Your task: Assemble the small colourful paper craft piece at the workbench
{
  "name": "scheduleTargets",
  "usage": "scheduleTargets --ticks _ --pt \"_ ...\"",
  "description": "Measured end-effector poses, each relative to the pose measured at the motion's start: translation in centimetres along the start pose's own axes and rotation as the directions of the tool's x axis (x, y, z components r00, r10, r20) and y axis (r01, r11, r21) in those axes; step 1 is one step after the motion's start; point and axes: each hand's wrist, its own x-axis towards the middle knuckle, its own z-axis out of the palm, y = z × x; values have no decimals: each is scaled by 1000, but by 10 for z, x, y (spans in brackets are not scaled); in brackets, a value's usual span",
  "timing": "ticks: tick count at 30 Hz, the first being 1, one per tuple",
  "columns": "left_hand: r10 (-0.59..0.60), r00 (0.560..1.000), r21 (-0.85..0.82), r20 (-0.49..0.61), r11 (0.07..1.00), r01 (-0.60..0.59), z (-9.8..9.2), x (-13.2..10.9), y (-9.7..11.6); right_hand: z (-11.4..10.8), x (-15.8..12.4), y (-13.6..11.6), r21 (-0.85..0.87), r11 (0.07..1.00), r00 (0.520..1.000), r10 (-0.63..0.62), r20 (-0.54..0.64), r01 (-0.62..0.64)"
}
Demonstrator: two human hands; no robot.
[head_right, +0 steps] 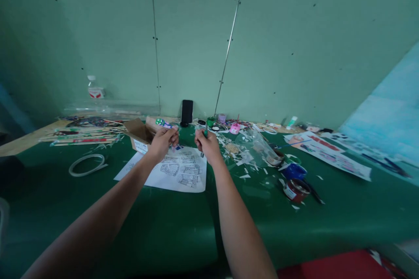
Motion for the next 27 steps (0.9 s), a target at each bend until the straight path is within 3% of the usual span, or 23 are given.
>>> scheduleTargets --ticks 5,10,15,19,23,27 --pt "3 1000 46 -16 999 -3 6 -4 4 6 0 5 -247 968 999 -52 -7 49" --pt "28 999 83 -19 996 -26 8 -4 1 12 -3 6 -532 812 954 -298 -24 240" --pt "101 992 162 69 981 -111 12 -7 -1 16 -8 9 -717 668 948 -315 -33 197" --pt "120 987 216 111 966 -142 17 -11 -4 14 -8 11 -773 608 942 -332 -42 180" --pt "110 989 161 103 979 -126 22 -13 -4 14 -9 10 -775 605 941 -336 -41 182" --pt "110 991 242 79 962 -126 23 -15 -1 19 -10 6 -613 760 924 -363 -125 216"
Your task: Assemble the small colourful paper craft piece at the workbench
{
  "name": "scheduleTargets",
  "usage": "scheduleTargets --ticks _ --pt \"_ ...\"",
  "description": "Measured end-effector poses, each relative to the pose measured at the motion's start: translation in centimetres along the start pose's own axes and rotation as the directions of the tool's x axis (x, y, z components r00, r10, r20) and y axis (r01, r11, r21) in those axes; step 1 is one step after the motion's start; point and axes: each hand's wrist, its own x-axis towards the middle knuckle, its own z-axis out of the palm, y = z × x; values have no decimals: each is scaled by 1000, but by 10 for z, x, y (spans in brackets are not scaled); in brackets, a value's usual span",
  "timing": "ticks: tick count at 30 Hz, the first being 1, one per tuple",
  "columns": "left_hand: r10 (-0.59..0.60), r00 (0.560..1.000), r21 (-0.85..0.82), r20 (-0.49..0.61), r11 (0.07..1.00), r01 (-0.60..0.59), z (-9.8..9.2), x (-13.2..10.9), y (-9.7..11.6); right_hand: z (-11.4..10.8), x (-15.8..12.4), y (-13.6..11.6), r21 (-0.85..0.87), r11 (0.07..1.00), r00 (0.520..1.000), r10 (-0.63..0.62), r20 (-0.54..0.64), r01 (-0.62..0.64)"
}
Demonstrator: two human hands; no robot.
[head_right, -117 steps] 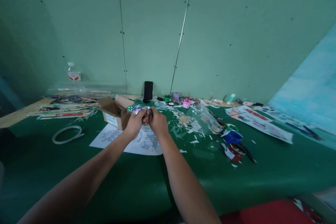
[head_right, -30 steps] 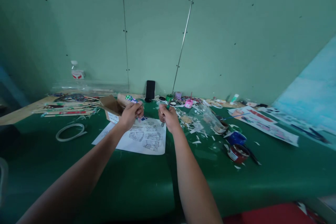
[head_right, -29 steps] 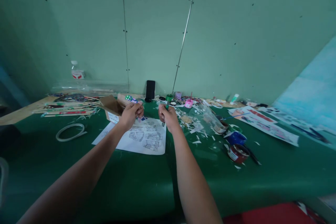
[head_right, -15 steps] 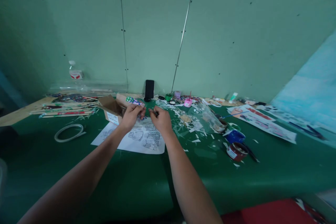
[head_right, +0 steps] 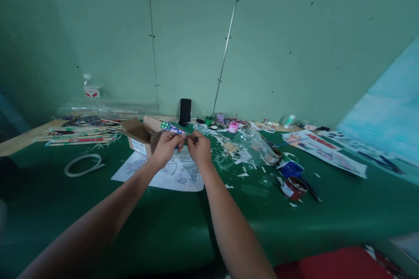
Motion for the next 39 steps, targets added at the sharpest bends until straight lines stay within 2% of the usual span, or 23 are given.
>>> scheduleTargets --ticks 2,5,8,12,16,20,24,27,30,34,39 --pt "10 1000 115 -5 993 -9 -1 0 0 1 1 -2 200 979 998 52 -33 -44" --pt "30 1000 227 -4 974 -28 -3 -1 0 0 3 -2 405 904 990 139 27 -138" --pt "54 999 245 -5 968 -51 -4 -2 1 -1 5 -1 430 882 981 179 78 -195" --pt "67 997 271 48 959 -78 -7 -3 2 -4 5 -3 506 820 964 218 154 -267" --pt "30 995 202 93 978 -48 -8 -4 0 -5 5 -6 566 763 948 215 234 -313" --pt "17 996 158 84 987 -31 -6 -5 1 -7 5 -7 568 756 942 209 264 -326" --pt "-8 998 153 56 988 0 -5 -4 4 -6 5 -7 514 810 953 176 248 -284" --pt "-3 1000 92 10 996 2 -3 -2 6 -6 4 -6 409 901 988 110 111 -147" --pt "-6 1000 -27 -19 1000 5 -2 -1 7 -5 2 -4 178 984 1000 -3 -15 5" --pt "-26 999 -119 -23 993 23 -2 0 8 -5 -2 -3 -121 990 997 -75 27 77" --pt "-4 1000 -118 -18 993 2 0 -2 10 -5 -3 -3 -285 947 989 -134 60 146"
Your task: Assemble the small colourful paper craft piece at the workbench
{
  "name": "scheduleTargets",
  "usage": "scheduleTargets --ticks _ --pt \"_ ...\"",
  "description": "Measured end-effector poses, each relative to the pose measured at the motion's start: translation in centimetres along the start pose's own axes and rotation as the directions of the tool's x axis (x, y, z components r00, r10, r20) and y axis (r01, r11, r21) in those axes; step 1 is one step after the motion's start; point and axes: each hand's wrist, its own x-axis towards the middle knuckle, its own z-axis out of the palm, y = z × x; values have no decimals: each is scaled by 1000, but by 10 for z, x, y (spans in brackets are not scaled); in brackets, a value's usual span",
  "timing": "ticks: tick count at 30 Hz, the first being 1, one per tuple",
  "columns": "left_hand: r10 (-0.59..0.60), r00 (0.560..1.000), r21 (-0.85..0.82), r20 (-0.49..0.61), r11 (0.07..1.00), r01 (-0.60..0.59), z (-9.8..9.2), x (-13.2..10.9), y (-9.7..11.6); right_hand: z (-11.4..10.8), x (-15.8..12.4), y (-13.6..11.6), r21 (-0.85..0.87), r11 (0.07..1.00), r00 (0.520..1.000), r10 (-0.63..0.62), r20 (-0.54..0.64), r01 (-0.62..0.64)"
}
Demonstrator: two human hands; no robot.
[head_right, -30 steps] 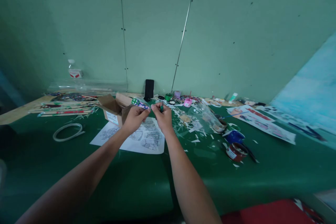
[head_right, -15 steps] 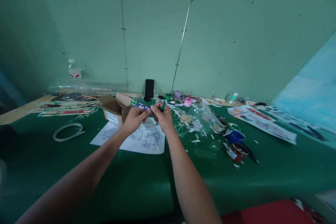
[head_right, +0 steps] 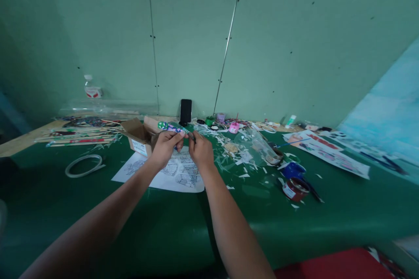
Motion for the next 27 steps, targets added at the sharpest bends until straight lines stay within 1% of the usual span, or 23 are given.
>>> scheduleTargets --ticks 5,9,12,17,22,27 --pt "14 999 17 34 1000 -14 1 -1 1 -1 0 0 -97 993 998 -61 33 64" --pt "6 998 21 61 1000 -7 1 -2 0 0 0 1 -159 983 996 -89 18 91" --pt "-12 998 -5 59 1000 12 2 -2 0 1 -1 2 -202 975 995 -95 -1 93" --pt "-27 997 -71 74 997 32 3 -2 1 0 -1 2 -247 964 995 -96 17 97" --pt "-55 994 -102 96 993 65 3 -2 1 -1 0 3 -288 955 997 -59 56 73" --pt "-63 993 -177 105 981 81 3 -1 -5 2 0 4 -296 954 999 -37 30 44"
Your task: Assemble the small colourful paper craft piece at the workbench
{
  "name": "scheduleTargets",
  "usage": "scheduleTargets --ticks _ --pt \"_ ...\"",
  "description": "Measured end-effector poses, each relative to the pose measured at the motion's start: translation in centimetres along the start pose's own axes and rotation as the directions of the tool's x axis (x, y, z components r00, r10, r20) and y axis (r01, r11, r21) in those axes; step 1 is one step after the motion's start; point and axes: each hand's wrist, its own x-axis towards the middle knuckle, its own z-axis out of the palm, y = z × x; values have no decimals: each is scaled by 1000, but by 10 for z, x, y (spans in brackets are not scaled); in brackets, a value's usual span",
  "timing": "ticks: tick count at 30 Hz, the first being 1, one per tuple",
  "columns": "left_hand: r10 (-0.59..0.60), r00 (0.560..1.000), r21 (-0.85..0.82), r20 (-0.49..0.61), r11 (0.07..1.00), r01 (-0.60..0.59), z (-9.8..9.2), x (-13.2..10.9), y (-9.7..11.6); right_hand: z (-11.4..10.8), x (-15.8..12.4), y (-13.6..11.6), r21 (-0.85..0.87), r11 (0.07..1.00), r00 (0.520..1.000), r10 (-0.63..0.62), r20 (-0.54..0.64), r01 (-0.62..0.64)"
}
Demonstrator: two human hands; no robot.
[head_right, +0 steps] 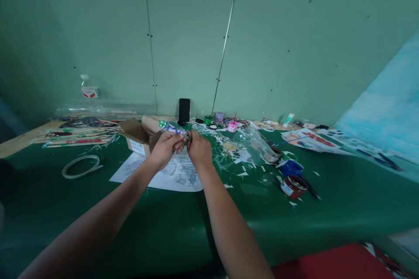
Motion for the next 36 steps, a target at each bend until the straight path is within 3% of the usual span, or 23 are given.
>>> scheduleTargets --ticks 9,13,17,19,23,25,30,36 --pt "-106 993 -230 -47 969 92 9 -1 0 3 0 -3 24 996 996 91 -5 -91" --pt "-133 991 -240 15 962 132 13 -5 3 2 5 7 72 972 972 228 -53 -224" --pt "-134 989 -143 65 980 142 16 -8 5 1 13 24 279 886 905 412 -108 -370" --pt "-114 992 -85 62 989 119 15 -8 5 1 15 27 493 786 893 449 -40 -373" --pt "-53 999 40 -8 998 53 9 -3 3 -1 14 19 820 429 902 370 223 -379" --pt "-17 999 142 -48 990 24 5 -1 0 -3 12 12 868 331 917 283 282 -369" --pt "40 997 360 -61 933 -16 0 1 -8 -8 11 6 890 308 938 191 290 -337" --pt "42 992 299 -123 954 -4 1 1 -6 -9 10 6 892 309 939 209 273 -329"
